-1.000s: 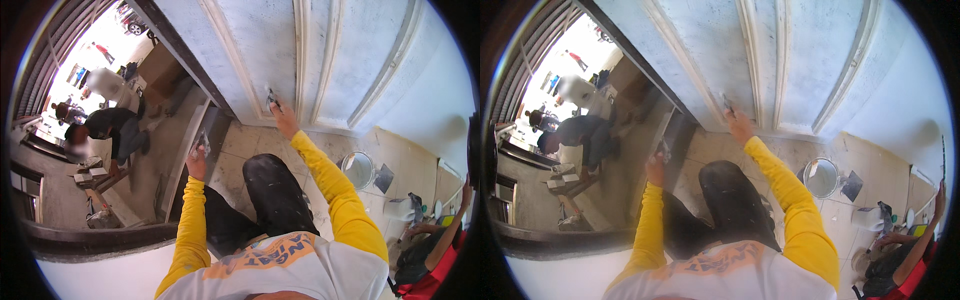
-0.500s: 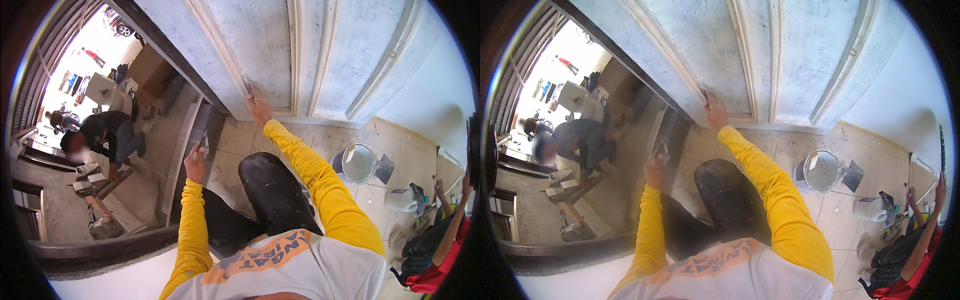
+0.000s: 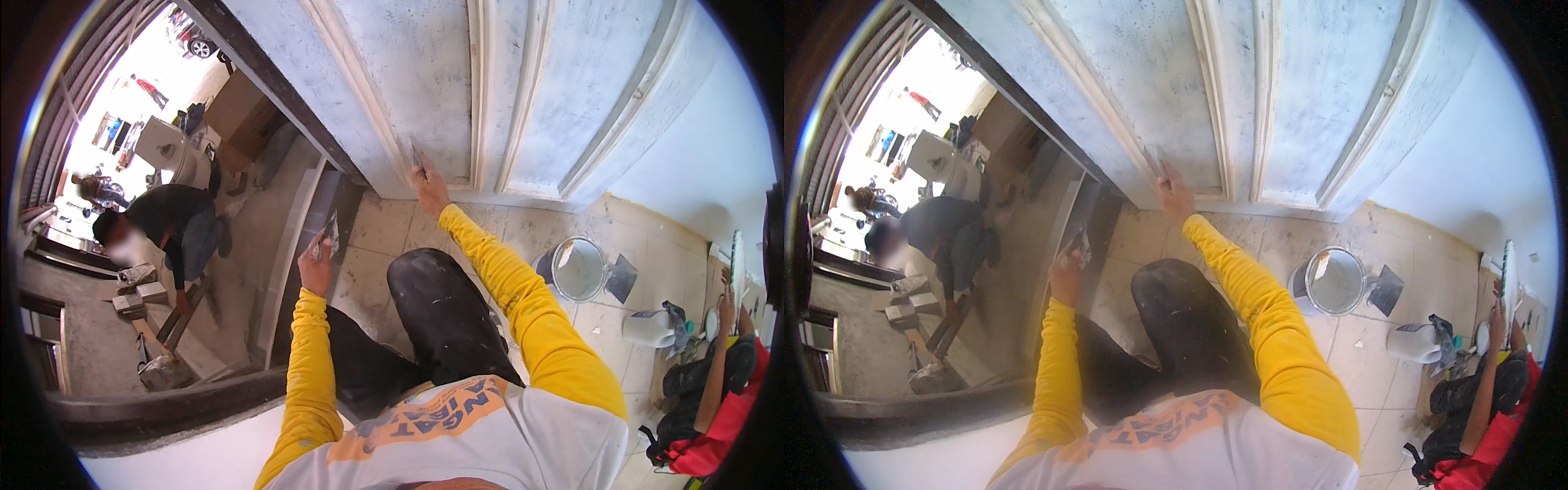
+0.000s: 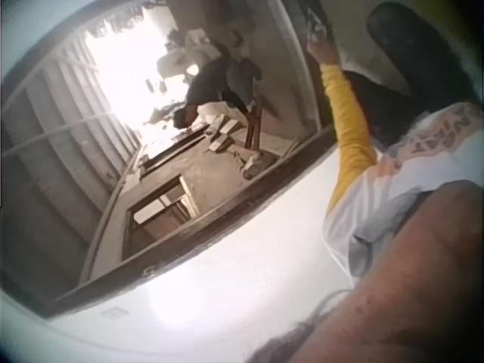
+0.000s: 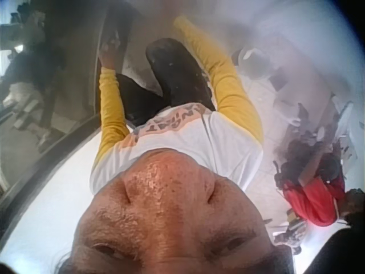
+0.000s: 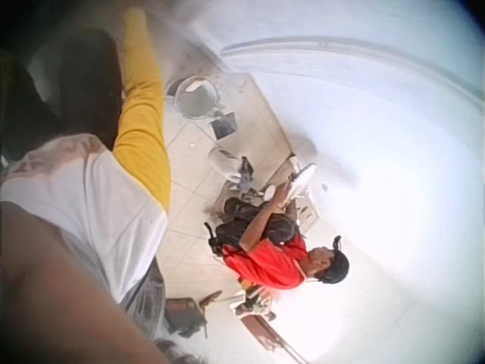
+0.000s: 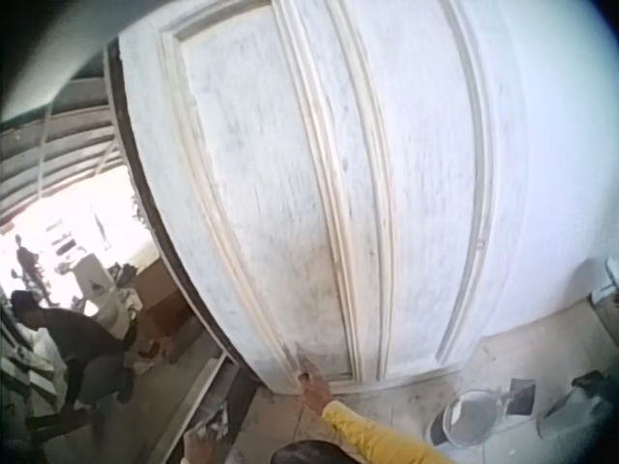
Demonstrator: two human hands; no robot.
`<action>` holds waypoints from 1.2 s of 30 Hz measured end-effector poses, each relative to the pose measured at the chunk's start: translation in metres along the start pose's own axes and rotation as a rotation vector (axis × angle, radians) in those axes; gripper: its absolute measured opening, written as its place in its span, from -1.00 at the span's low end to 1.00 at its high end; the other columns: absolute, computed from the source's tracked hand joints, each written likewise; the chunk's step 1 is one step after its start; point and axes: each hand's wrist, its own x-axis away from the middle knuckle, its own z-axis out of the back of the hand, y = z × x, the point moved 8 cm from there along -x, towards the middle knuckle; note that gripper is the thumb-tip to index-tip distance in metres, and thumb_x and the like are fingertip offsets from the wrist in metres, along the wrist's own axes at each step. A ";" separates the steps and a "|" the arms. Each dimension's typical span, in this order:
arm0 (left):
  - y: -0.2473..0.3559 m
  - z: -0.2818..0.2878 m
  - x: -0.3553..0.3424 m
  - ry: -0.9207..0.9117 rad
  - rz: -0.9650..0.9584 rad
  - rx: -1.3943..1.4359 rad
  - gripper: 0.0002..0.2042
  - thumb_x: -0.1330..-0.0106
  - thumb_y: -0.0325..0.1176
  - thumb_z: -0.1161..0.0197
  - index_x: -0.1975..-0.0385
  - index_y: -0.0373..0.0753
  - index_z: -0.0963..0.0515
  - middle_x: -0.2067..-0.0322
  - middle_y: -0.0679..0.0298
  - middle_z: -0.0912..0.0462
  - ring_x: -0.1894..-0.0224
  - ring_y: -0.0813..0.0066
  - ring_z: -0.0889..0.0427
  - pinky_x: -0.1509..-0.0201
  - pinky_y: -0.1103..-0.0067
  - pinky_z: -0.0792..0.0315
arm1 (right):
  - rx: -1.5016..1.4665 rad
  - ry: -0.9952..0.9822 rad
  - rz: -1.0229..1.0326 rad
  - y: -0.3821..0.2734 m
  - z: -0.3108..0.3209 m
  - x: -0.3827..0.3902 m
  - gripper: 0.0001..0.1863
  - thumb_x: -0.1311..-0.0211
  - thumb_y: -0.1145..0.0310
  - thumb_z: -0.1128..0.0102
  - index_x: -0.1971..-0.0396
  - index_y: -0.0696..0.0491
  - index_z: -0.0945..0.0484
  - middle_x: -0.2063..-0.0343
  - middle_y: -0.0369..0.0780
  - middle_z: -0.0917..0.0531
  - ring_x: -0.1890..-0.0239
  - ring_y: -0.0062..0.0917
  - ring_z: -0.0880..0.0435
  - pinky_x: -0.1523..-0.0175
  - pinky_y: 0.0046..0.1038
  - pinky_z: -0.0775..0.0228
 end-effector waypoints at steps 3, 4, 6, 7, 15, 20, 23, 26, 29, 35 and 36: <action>-0.005 -0.001 0.000 -0.017 0.034 -0.015 -0.55 -0.39 -0.06 -0.21 -0.03 -0.35 -0.58 0.13 -0.06 -0.69 0.04 0.20 -0.68 -0.06 0.46 -0.47 | 0.048 0.021 0.044 -0.001 -0.004 -0.005 -0.49 -0.44 0.20 0.04 -0.32 0.04 -0.29 -0.25 -0.04 -0.42 -0.28 -0.11 -0.38 -0.32 -0.23 -0.23; -0.005 -0.001 0.001 -0.021 0.048 -0.016 -0.55 -0.39 -0.06 -0.21 -0.03 -0.35 -0.58 0.13 -0.06 -0.69 0.04 0.20 -0.68 -0.07 0.46 -0.47 | 0.083 0.009 0.042 -0.002 -0.009 -0.005 -0.49 -0.44 0.19 0.04 -0.32 0.04 -0.28 -0.25 -0.03 -0.41 -0.28 -0.10 -0.38 -0.32 -0.23 -0.23; -0.006 0.003 0.004 -0.002 0.053 -0.004 -0.55 -0.39 -0.07 -0.20 -0.03 -0.35 -0.58 0.12 -0.06 -0.69 0.03 0.20 -0.68 -0.08 0.45 -0.46 | 0.151 -0.015 0.039 -0.006 -0.024 -0.007 -0.48 -0.44 0.18 0.03 -0.33 0.04 -0.27 -0.26 -0.03 -0.40 -0.27 -0.09 -0.38 -0.31 -0.22 -0.24; -0.004 0.004 0.004 0.006 0.053 0.006 -0.56 -0.39 -0.07 -0.20 -0.03 -0.35 -0.58 0.12 -0.06 -0.69 0.02 0.20 -0.68 -0.08 0.45 -0.46 | 0.192 0.045 0.078 -0.008 -0.026 -0.010 -0.48 -0.43 0.19 0.03 -0.33 0.03 -0.28 -0.25 -0.03 -0.41 -0.26 -0.09 -0.39 -0.31 -0.22 -0.24; -0.007 0.004 0.006 -0.029 0.077 -0.028 -0.57 -0.38 -0.09 -0.20 -0.04 -0.32 -0.58 0.11 -0.07 -0.68 0.01 0.17 -0.67 -0.09 0.45 -0.46 | 0.137 -0.012 0.190 -0.003 -0.031 -0.016 -0.45 -0.41 0.29 0.00 -0.37 0.00 -0.22 -0.25 0.01 -0.40 -0.31 -0.15 -0.35 -0.38 -0.29 -0.17; -0.013 0.001 -0.001 -0.026 0.032 -0.009 -0.57 -0.38 -0.08 -0.20 -0.05 -0.29 -0.58 0.12 -0.09 -0.68 0.03 0.14 -0.68 -0.08 0.44 -0.47 | 0.134 -0.114 0.051 0.022 -0.007 0.001 -0.48 -0.41 0.28 0.06 -0.33 0.05 -0.26 -0.23 -0.02 -0.44 -0.28 -0.13 -0.38 -0.36 -0.25 -0.19; -0.004 0.001 0.002 -0.017 -0.004 0.013 -0.57 -0.38 -0.08 -0.20 -0.06 -0.28 -0.57 0.12 -0.10 -0.68 0.05 0.12 -0.69 -0.08 0.43 -0.47 | 0.137 -0.034 0.063 -0.007 -0.005 -0.001 -0.48 -0.43 0.22 0.09 -0.34 0.03 -0.25 -0.26 -0.03 -0.40 -0.30 -0.13 -0.35 -0.36 -0.25 -0.19; -0.014 -0.002 0.000 -0.050 0.030 -0.014 -0.57 -0.38 -0.08 -0.20 -0.07 -0.29 -0.57 0.13 -0.10 -0.68 0.06 0.16 -0.69 -0.06 0.45 -0.47 | 0.244 0.056 0.149 -0.025 -0.018 -0.013 -0.46 -0.45 0.17 0.10 -0.36 0.02 -0.22 -0.29 -0.03 -0.37 -0.31 -0.11 -0.33 -0.36 -0.23 -0.19; -0.015 0.000 0.001 -0.027 0.018 -0.022 -0.57 -0.39 -0.09 -0.20 -0.07 -0.29 -0.57 0.16 -0.08 -0.69 0.07 0.21 -0.70 -0.04 0.45 -0.48 | 0.275 0.098 0.158 -0.032 -0.029 -0.019 -0.45 -0.46 0.16 0.08 -0.36 0.06 -0.21 -0.28 0.01 -0.36 -0.33 -0.07 -0.29 -0.36 -0.25 -0.19; -0.004 0.003 0.005 -0.038 0.024 0.000 -0.58 -0.39 -0.09 -0.20 -0.06 -0.30 -0.58 0.19 -0.07 -0.70 0.13 0.26 -0.71 0.02 0.47 -0.49 | 0.245 0.087 0.222 -0.028 -0.027 -0.027 -0.46 -0.38 0.27 -0.06 -0.31 0.11 -0.29 -0.25 0.02 -0.38 -0.29 -0.09 -0.35 -0.34 -0.29 -0.22; -0.006 0.004 0.004 -0.039 0.049 -0.022 -0.58 -0.39 -0.09 -0.21 -0.05 -0.30 -0.58 0.20 -0.07 -0.70 0.14 0.27 -0.71 0.03 0.47 -0.49 | 0.239 0.049 0.223 -0.023 -0.022 -0.028 -0.46 -0.37 0.29 -0.08 -0.30 0.12 -0.31 -0.25 0.02 -0.38 -0.28 -0.10 -0.36 -0.33 -0.30 -0.23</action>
